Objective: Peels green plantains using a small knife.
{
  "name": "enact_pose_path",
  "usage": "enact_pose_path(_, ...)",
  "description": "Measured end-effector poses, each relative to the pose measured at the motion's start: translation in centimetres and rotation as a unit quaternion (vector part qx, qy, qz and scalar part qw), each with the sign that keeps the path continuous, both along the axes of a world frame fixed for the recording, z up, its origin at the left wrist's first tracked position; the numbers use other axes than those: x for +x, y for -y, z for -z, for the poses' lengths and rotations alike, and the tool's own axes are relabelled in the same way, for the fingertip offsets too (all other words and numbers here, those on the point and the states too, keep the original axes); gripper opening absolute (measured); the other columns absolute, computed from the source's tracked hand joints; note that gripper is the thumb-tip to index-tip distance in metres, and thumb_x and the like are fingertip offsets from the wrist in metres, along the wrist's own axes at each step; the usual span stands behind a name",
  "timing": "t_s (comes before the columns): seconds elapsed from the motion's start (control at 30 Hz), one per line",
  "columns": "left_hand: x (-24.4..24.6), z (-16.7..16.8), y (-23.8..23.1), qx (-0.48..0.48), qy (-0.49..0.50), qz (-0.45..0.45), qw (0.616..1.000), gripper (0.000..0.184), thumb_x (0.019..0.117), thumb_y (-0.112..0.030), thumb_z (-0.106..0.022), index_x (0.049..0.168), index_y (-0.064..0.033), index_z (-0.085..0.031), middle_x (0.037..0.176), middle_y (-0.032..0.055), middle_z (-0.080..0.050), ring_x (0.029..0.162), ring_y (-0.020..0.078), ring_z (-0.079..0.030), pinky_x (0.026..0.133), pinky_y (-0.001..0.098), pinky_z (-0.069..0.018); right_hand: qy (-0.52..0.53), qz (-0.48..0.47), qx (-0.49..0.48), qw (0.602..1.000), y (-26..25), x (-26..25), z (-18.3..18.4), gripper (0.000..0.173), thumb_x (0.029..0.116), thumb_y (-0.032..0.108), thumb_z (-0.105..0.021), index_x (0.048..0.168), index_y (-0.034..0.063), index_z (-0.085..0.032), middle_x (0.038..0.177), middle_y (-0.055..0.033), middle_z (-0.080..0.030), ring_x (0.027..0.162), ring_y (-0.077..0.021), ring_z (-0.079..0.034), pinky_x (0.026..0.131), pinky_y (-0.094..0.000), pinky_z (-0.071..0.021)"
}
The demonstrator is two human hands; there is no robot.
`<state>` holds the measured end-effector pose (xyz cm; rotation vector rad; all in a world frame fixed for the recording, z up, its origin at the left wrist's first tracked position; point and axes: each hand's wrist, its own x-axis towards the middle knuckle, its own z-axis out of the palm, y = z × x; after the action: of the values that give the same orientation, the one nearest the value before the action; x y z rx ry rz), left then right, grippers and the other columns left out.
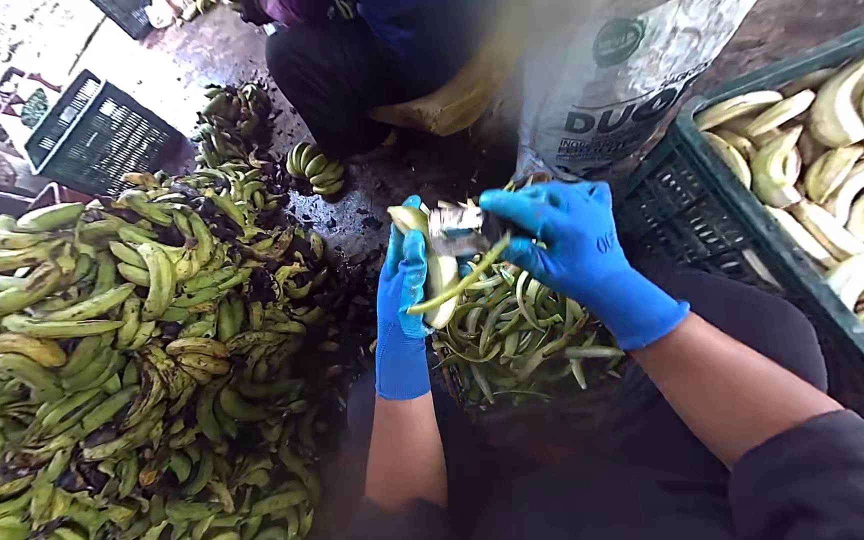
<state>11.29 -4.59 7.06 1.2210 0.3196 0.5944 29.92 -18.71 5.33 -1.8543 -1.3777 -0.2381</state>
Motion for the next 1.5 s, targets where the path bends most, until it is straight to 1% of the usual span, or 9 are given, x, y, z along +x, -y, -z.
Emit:
enact_pose_path(0.33,1.2,-0.4,1.7,0.031,-0.054,0.194,0.979,0.061,0.1005,-0.034,-0.057,0.154,-0.0128,-0.036,0.11,0.0127,-0.073,0.089,0.0208,-0.072,0.079,0.0366,-0.0617,0.008,-0.014,0.045,0.999,1.0,2.6,-1.2,0.055,0.0994,0.066,-0.046,0.135,0.0296,-0.068,0.117,-0.0116,-0.071,0.105,-0.0283,-0.066,0.091,-0.0602,-0.0442)
enact_pose_path(0.43,1.3,-0.4,1.9,0.046,-0.036,0.158,0.986,0.067,0.1021,-0.045,-0.054,0.159,-0.0237,-0.027,0.115,0.0132,-0.071,0.089,0.0212,-0.071,0.078,0.0355,-0.0608,-0.042,0.046,0.037,0.997,1.1,3.5,-1.8,0.058,0.0992,0.066,-0.045,0.138,0.0287,-0.066,0.118,-0.0132,-0.068,0.108,-0.0302,-0.064,0.092,-0.06,-0.0409)
enact_pose_path(0.53,2.2,-0.2,1.6,-0.066,0.067,-0.006,0.996,0.047,0.1076,-0.042,-0.04,0.15,-0.0221,-0.041,0.119,0.0104,-0.068,0.093,0.0211,-0.071,0.077,0.0362,-0.0616,0.01,0.013,0.061,0.998,1.5,0.7,-1.0,0.055,0.0996,0.062,-0.047,0.138,0.0271,-0.066,0.121,-0.0122,-0.069,0.107,-0.0296,-0.065,0.091,-0.0601,-0.0434)
enact_pose_path(0.7,2.8,-0.5,2.3,-0.351,0.293,-0.02,0.889,0.039,0.1069,-0.041,-0.033,0.119,-0.0128,-0.057,0.1,-0.0007,-0.068,0.085,0.0067,-0.07,0.07,0.0209,-0.0596,0.123,-0.026,0.098,0.987,1.8,-3.4,1.2,0.044,0.1004,0.058,-0.049,0.125,0.0281,-0.071,0.115,-0.0095,-0.071,0.106,-0.0273,-0.063,0.095,-0.0503,-0.0386)
enact_pose_path(0.87,2.2,-0.2,3.3,-0.078,0.113,-0.038,0.99,0.046,0.1081,-0.037,-0.033,0.145,-0.0164,-0.05,0.129,0.0026,-0.066,0.111,0.0112,-0.065,0.09,0.0294,-0.0565,0.041,-0.043,0.085,0.995,1.0,-1.6,-0.4,0.054,0.1012,0.062,-0.043,0.133,0.0258,-0.068,0.12,-0.0083,-0.072,0.109,-0.023,-0.066,0.093,-0.0538,-0.0418)
enact_pose_path(1.1,0.4,0.2,4.7,0.087,-0.01,0.0,0.996,0.076,0.1004,-0.061,-0.046,0.151,-0.0047,-0.036,0.094,0.003,-0.072,0.076,0.0132,-0.071,0.069,0.0316,-0.0628,-0.091,-0.086,-0.047,0.991,-0.4,1.4,-1.1,0.051,0.1032,0.056,-0.04,0.134,0.0269,-0.069,0.119,-0.0041,-0.073,0.105,-0.0213,-0.068,0.085,-0.0542,-0.0512)
enact_pose_path(1.23,0.5,0.1,2.1,-0.077,0.071,-0.03,0.994,0.056,0.1033,-0.053,-0.046,0.148,-0.0212,-0.039,0.113,0.0104,-0.072,0.072,0.0187,-0.072,0.058,0.0305,-0.0614,-0.038,-0.009,-0.045,0.998,-0.2,0.8,-0.8,0.054,0.1035,0.057,-0.035,0.137,0.0271,-0.066,0.117,-0.0087,-0.072,0.105,-0.0281,-0.067,0.084,-0.0583,-0.0445)
enact_pose_path(1.37,-0.1,0.3,-0.4,-0.362,0.195,0.052,0.91,0.049,0.1067,-0.049,-0.031,0.123,-0.0127,-0.061,0.082,-0.0028,-0.065,0.058,0.003,-0.062,0.051,0.0171,-0.0532,0.132,-0.122,0.077,0.981,1.1,-2.2,0.9,0.044,0.1011,0.057,-0.05,0.129,0.028,-0.069,0.119,-0.0093,-0.07,0.111,-0.0274,-0.063,0.1,-0.054,-0.039)
enact_pose_path(1.5,1.4,0.1,2.8,-0.274,0.163,0.007,0.948,0.022,0.1007,-0.034,-0.054,0.116,-0.0206,-0.062,0.087,-0.0029,-0.069,0.069,0.0056,-0.067,0.059,0.0222,-0.0575,0.013,-0.093,0.044,0.995,0.3,-3.2,0.0,0.047,0.0996,0.058,-0.052,0.128,0.0261,-0.072,0.116,-0.0089,-0.072,0.105,-0.0255,-0.067,0.09,-0.0539,-0.0443)
